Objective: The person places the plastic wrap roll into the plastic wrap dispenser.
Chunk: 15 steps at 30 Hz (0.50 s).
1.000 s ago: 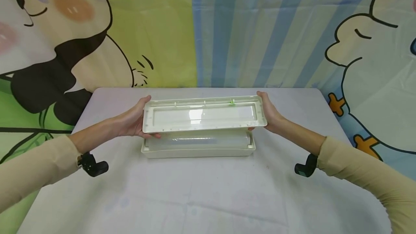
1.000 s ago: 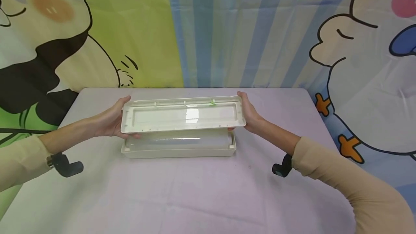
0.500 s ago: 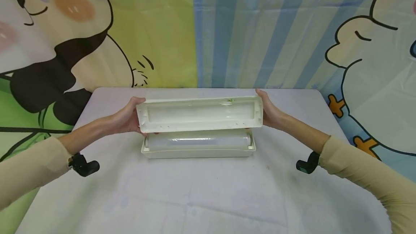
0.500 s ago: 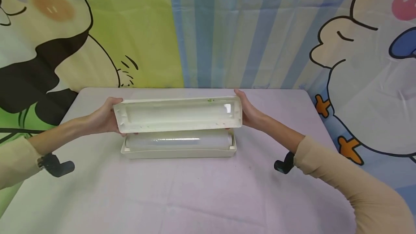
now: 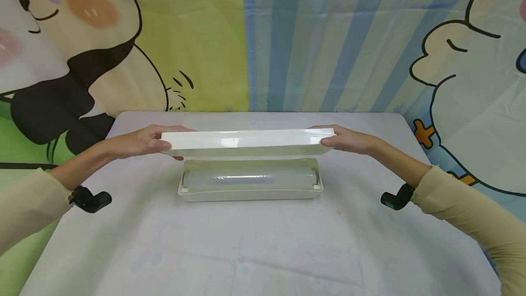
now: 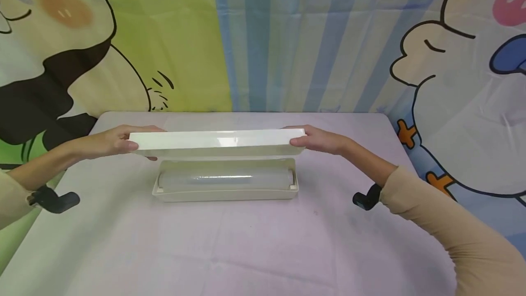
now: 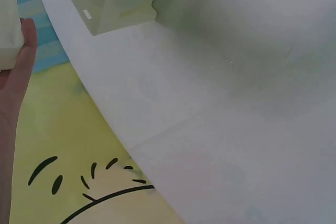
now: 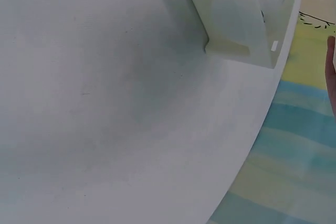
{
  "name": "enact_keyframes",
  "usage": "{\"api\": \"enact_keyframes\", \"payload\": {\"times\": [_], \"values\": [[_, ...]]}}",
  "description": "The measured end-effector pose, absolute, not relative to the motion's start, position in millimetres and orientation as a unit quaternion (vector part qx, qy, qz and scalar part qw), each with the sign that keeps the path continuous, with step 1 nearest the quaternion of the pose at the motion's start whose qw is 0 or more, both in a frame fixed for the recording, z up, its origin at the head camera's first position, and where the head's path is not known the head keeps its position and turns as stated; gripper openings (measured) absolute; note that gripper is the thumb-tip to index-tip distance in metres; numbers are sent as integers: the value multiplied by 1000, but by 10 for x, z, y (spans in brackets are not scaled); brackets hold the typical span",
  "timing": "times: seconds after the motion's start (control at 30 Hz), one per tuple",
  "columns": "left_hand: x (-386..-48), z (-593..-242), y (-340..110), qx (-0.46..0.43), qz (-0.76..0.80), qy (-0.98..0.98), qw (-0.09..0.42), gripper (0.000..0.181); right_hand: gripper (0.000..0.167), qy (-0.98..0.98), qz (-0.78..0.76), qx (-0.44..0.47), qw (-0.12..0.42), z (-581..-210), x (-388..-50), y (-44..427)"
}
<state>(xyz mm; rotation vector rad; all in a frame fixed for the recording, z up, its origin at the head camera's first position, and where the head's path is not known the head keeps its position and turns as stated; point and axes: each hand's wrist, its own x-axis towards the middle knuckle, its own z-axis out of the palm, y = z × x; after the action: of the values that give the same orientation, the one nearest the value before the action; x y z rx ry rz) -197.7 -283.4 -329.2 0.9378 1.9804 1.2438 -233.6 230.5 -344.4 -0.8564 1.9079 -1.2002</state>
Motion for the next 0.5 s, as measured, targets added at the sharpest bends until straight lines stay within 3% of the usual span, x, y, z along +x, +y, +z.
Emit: {"api": "enact_keyframes", "payload": {"times": [0.13,0.4,0.5], "values": [[-1932,-3339,-2784,383,377,813,225,61,60,765,-416,-418,261,-3491,-2283,2262],[-1700,-3828,-2746,386,241,888,64,85,78,809,-233,-540,16,-3804,-2054,2245],[-1611,-4030,-2728,402,200,893,-1,90,81,810,-175,-558,-47,-3929,-1952,2231]]}}
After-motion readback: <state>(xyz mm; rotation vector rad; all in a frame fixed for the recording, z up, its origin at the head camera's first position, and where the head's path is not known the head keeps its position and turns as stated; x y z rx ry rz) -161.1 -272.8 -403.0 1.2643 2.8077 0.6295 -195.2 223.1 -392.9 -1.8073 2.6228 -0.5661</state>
